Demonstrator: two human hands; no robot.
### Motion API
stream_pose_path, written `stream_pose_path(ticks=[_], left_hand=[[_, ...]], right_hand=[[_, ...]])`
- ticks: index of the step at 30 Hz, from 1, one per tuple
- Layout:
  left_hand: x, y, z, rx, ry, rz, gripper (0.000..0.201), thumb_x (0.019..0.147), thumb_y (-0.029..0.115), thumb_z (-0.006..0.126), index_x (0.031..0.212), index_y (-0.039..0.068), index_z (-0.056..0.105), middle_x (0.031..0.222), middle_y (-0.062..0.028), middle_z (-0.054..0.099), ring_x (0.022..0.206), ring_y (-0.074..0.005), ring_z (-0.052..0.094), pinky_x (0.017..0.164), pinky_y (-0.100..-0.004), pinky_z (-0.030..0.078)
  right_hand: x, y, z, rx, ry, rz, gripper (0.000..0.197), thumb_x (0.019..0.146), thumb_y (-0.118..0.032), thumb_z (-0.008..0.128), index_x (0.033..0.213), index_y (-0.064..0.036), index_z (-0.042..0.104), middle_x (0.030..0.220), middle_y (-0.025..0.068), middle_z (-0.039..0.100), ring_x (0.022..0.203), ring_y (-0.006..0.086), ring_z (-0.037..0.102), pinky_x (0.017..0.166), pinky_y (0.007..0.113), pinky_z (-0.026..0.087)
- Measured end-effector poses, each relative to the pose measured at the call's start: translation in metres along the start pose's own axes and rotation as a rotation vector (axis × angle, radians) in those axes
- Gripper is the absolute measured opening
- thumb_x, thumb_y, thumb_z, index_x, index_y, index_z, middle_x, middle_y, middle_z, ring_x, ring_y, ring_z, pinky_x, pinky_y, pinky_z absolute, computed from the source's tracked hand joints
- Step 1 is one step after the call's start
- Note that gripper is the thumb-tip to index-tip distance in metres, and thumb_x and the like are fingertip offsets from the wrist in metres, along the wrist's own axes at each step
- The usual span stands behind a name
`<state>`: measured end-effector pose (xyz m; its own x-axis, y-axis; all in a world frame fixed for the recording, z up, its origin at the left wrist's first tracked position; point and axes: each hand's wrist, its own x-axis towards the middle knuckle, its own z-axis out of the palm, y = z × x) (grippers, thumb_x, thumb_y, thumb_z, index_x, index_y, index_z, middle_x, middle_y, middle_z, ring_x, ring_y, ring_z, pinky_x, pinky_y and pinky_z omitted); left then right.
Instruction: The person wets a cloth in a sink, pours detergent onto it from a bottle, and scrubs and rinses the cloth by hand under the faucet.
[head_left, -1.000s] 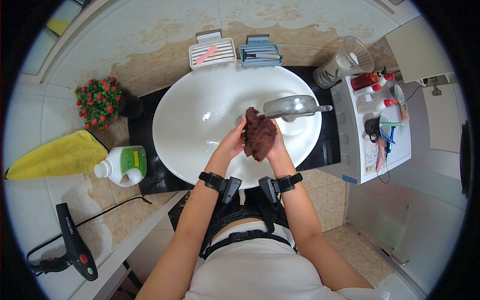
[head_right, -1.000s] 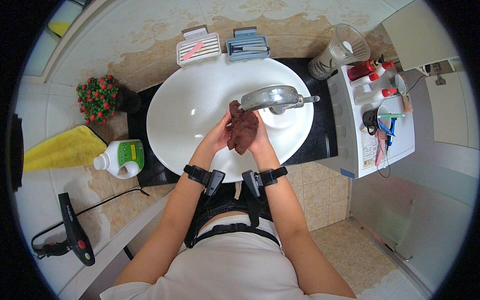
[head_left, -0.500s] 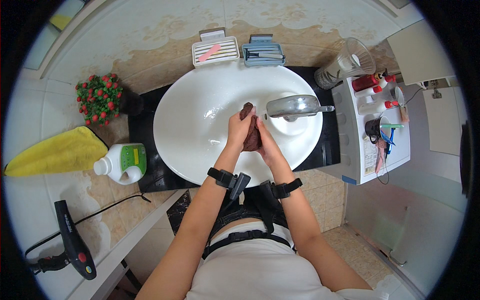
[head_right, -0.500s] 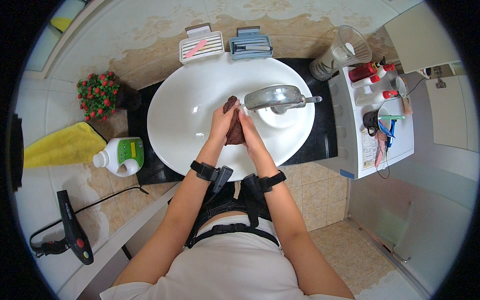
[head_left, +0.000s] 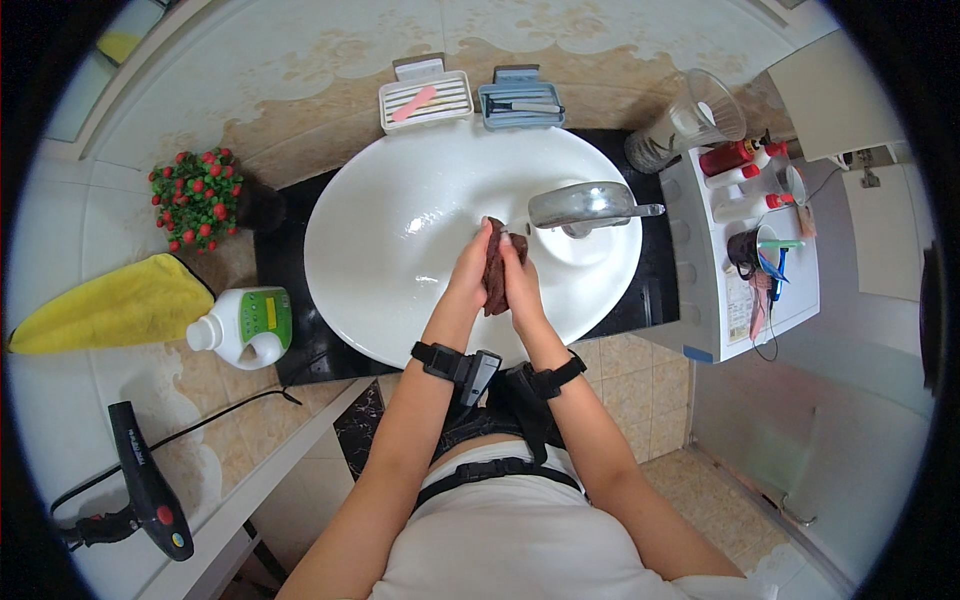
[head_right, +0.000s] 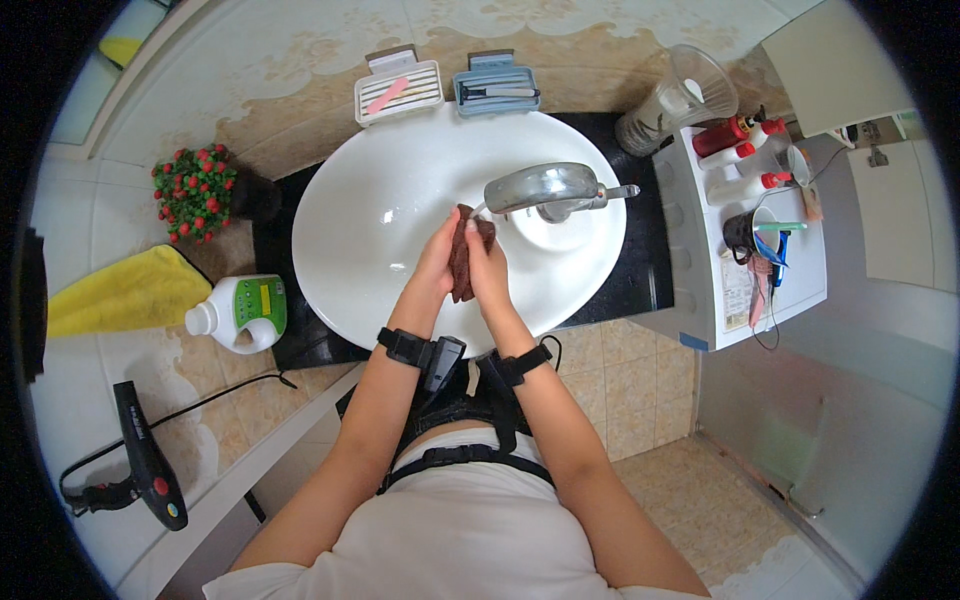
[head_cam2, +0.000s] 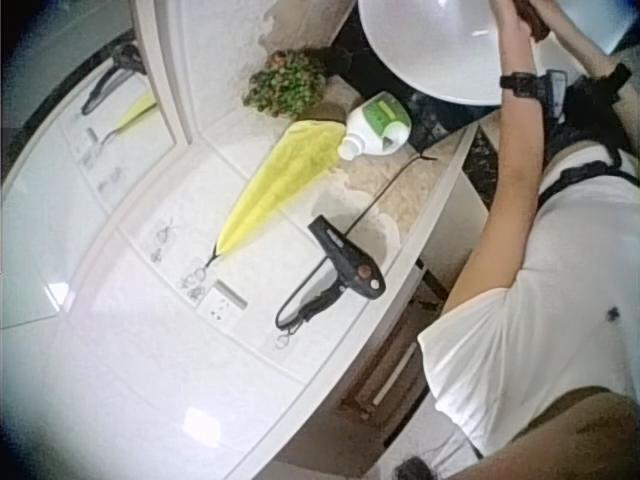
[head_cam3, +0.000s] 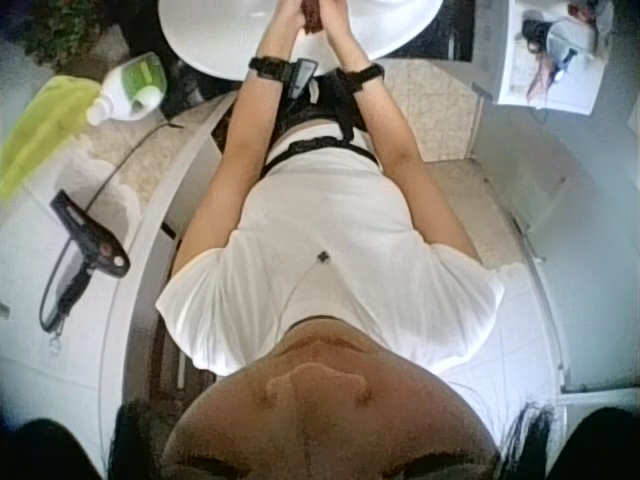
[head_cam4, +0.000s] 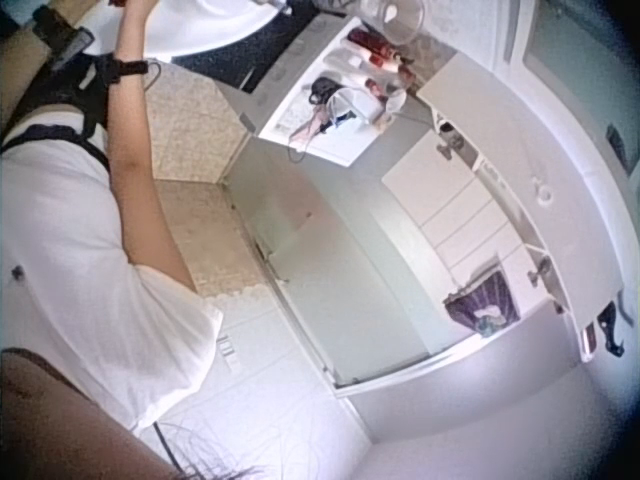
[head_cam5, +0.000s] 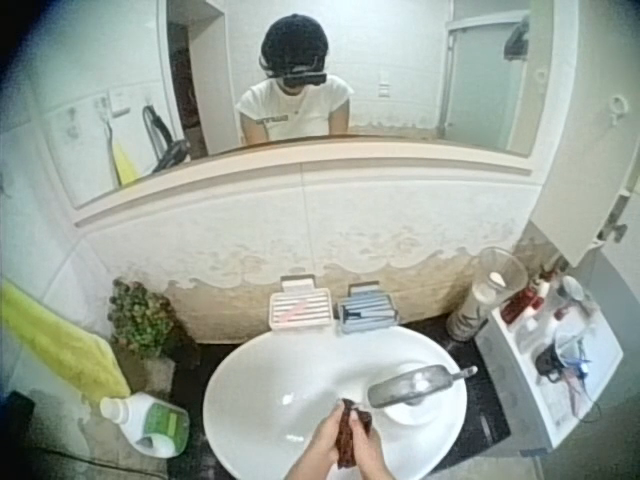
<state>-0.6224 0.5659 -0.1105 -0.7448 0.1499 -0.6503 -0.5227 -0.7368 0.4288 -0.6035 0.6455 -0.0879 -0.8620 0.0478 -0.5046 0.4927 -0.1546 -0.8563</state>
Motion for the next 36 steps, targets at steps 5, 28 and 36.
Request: stream_pose_path(ticks=[5, 28, 36], left_hand=[[-0.018, 0.024, 0.006, 0.073, -0.158, -0.03, 0.028, 0.083, 0.028, 0.055, 0.097, 0.004, 0.052, 0.09, -0.0073, 0.058, 0.082, -0.0165, 0.057, 0.073, -0.0293, 0.047], [-0.064, 0.087, 0.014, 0.34, -0.189, 0.028, 0.031, 0.08, 0.026, 0.056, 0.101, 0.003, 0.054, 0.091, -0.0093, 0.06, 0.077, -0.0182, 0.059, 0.067, -0.0289, 0.049], [-0.041, 0.057, 0.015, 0.001, -0.371, -0.041, 0.031, 0.084, 0.022, 0.05, 0.109, 0.003, 0.049, 0.101, -0.0096, 0.058, 0.087, -0.0191, 0.058, 0.078, -0.0317, 0.047]], right_hand=[[0.02, 0.01, -0.02, 0.392, -0.07, 0.101, 0.04, 0.088, -0.038, 0.039, 0.111, -0.0069, 0.045, 0.109, 0.0055, 0.051, 0.1, 0.016, 0.048, 0.087, 0.028, 0.036], [0.008, -0.004, -0.013, 0.048, -0.526, 0.104, 0.043, 0.089, -0.038, 0.04, 0.118, -0.006, 0.044, 0.111, 0.0058, 0.05, 0.107, 0.0164, 0.043, 0.091, 0.03, 0.031], [0.026, 0.012, -0.025, 0.559, -0.428, 0.263, 0.042, 0.089, -0.037, 0.04, 0.12, -0.0092, 0.039, 0.116, 0.0057, 0.048, 0.105, 0.0175, 0.048, 0.088, 0.033, 0.041]])
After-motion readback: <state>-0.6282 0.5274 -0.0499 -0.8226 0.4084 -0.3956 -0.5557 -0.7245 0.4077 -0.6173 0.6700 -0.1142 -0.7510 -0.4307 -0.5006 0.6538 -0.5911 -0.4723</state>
